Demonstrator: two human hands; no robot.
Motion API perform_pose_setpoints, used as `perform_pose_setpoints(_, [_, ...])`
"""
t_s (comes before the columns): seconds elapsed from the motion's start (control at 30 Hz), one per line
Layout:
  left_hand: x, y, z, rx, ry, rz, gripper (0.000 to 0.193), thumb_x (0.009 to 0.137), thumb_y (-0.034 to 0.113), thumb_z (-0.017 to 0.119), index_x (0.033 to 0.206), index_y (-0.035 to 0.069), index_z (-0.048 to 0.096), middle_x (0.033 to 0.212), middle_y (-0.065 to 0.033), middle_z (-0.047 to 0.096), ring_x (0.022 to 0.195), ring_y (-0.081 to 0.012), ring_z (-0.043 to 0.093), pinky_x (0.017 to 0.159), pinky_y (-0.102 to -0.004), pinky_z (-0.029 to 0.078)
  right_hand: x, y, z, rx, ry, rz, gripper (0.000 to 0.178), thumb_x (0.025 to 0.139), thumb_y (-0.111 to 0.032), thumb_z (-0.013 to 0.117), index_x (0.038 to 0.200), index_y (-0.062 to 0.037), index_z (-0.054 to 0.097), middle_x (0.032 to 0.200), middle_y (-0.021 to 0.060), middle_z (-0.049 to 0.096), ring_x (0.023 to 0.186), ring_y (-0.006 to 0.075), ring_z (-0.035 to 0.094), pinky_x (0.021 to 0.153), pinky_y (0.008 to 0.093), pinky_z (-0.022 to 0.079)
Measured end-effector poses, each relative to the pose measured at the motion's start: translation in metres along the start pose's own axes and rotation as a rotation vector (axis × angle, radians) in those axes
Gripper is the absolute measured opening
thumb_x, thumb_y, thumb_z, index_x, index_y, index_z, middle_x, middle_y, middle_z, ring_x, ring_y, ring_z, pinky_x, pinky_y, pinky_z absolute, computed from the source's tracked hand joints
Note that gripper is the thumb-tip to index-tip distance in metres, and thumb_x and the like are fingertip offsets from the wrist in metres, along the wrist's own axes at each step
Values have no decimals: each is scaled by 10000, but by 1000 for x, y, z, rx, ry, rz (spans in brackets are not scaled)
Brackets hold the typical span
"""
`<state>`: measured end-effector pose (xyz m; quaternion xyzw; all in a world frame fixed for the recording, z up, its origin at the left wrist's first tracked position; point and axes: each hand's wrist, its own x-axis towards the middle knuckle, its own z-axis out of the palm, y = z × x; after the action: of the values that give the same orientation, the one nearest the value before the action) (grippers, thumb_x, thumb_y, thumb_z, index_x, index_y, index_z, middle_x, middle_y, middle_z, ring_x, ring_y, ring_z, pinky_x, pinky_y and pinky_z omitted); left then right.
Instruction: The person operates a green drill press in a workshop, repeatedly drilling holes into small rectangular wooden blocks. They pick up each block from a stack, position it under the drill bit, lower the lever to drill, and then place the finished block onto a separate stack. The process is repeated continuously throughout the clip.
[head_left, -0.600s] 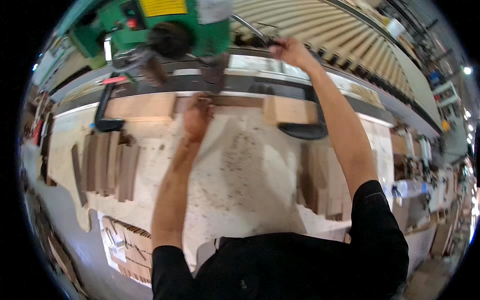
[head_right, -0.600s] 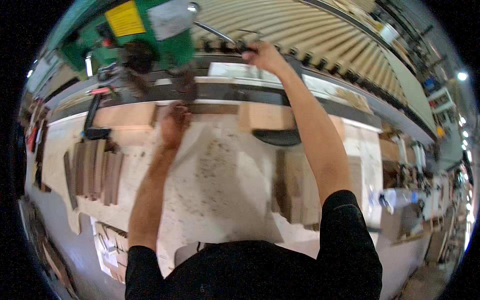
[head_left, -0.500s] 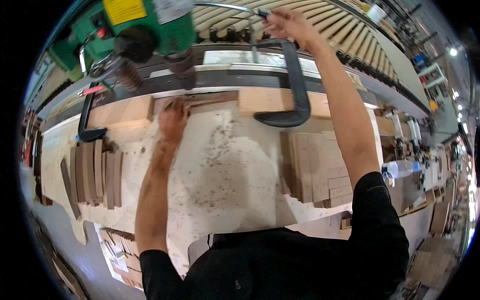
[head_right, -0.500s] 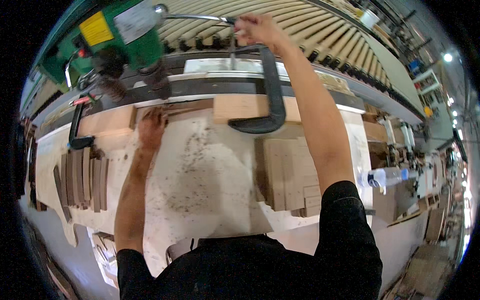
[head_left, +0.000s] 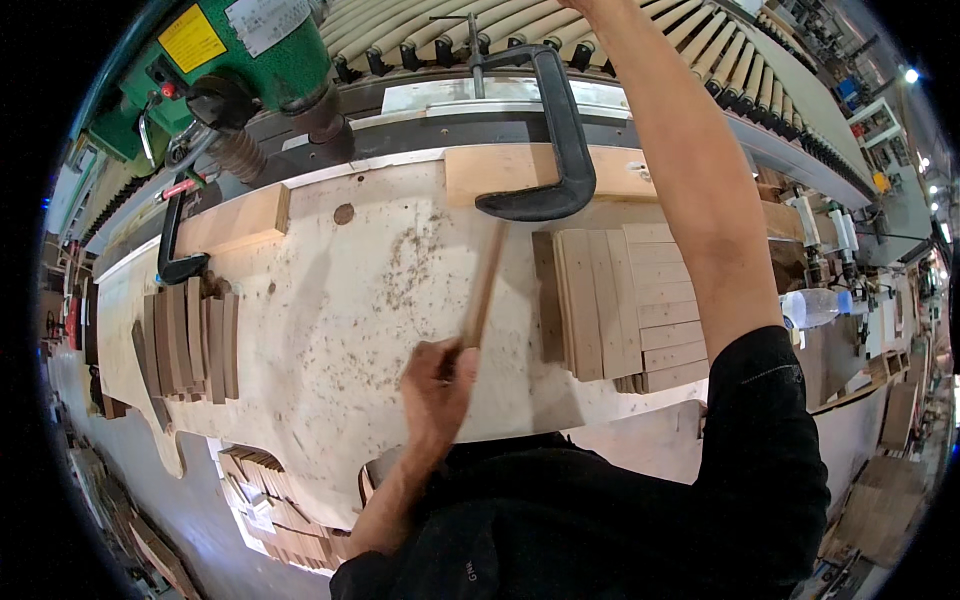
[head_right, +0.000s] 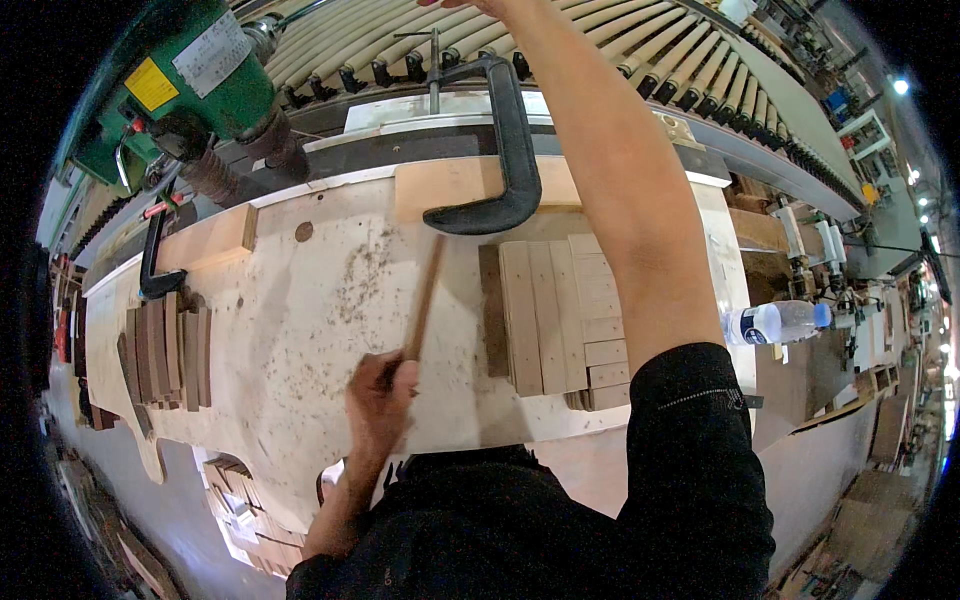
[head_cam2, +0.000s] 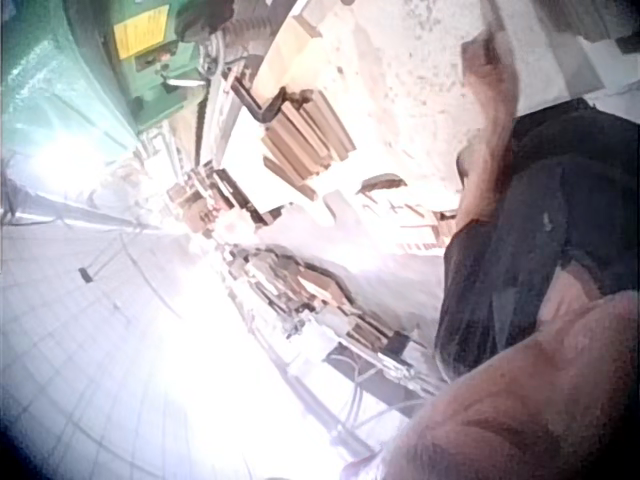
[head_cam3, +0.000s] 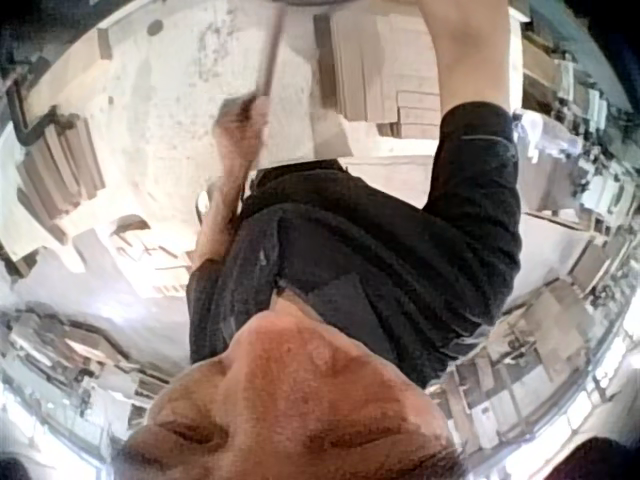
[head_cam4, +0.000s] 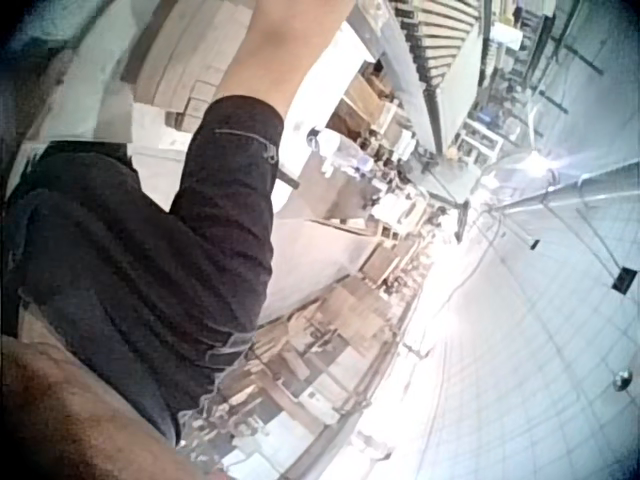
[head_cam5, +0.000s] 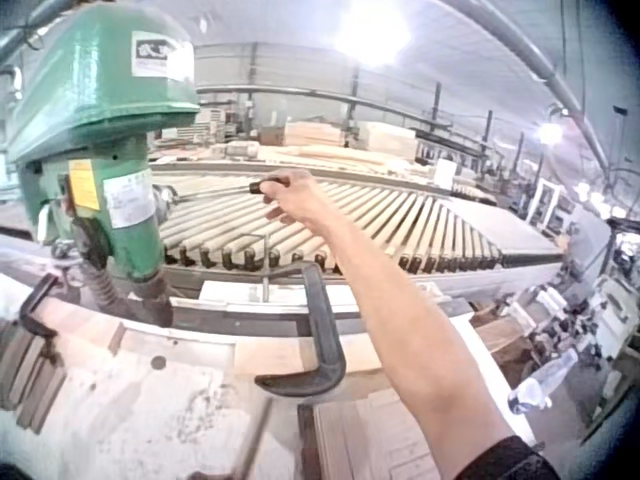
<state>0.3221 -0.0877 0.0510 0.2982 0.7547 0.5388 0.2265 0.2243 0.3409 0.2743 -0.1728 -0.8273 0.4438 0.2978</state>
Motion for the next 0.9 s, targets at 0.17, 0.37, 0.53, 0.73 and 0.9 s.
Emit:
perform_pose_setpoints(0.17, [-5, 30, 40, 98, -56, -47, 272, 825, 187, 733, 945, -44, 657, 862, -151, 611, 666, -226, 617, 609, -324, 513, -6, -4, -1, 11, 13, 23, 215, 935, -257, 565, 1026, -89, 662, 846, -4, 646, 648, 127, 675, 516, 264, 483])
perform_pose_setpoints(0.37, [-6, 49, 62, 167, -180, -8, 333, 849, 249, 732, 1009, -13, 604, 922, -144, 583, 782, -244, 621, 669, -357, 508, -6, -3, -4, -13, -2, 3, 227, 939, -269, 569, 1064, -102, 661, 861, -2, 649, 644, 129, 672, 522, 270, 482])
perform_pose_setpoints(0.53, [-1, 37, 70, 194, -190, 105, 213, 885, 159, 663, 1017, 0, 612, 960, -161, 601, 818, -289, 636, 695, -373, 526, 4, 8, -3, 4, -39, -22, 293, 948, -294, 579, 1162, -101, 627, 940, 36, 661, 756, 158, 677, 603, 273, 513])
perform_pose_setpoints(0.73, [28, -3, -22, 297, 110, 28, 183, 844, 148, 680, 989, 40, 651, 1014, -137, 644, 815, -344, 647, 711, -406, 525, -5, 32, -15, -98, -53, -86, 486, 950, -464, 563, 1333, -165, 558, 1107, 38, 670, 1003, 182, 665, 881, 356, 536])
perform_pose_setpoints(0.9, [73, -53, -198, 1033, 705, 87, 275, 782, 134, 713, 1043, 64, 663, 1065, -127, 614, 979, -338, 562, 815, -434, 481, -1, 28, -10, -105, 16, 15, 472, 935, -472, 584, 1323, -204, 575, 1079, 23, 676, 969, 159, 675, 863, 361, 540])
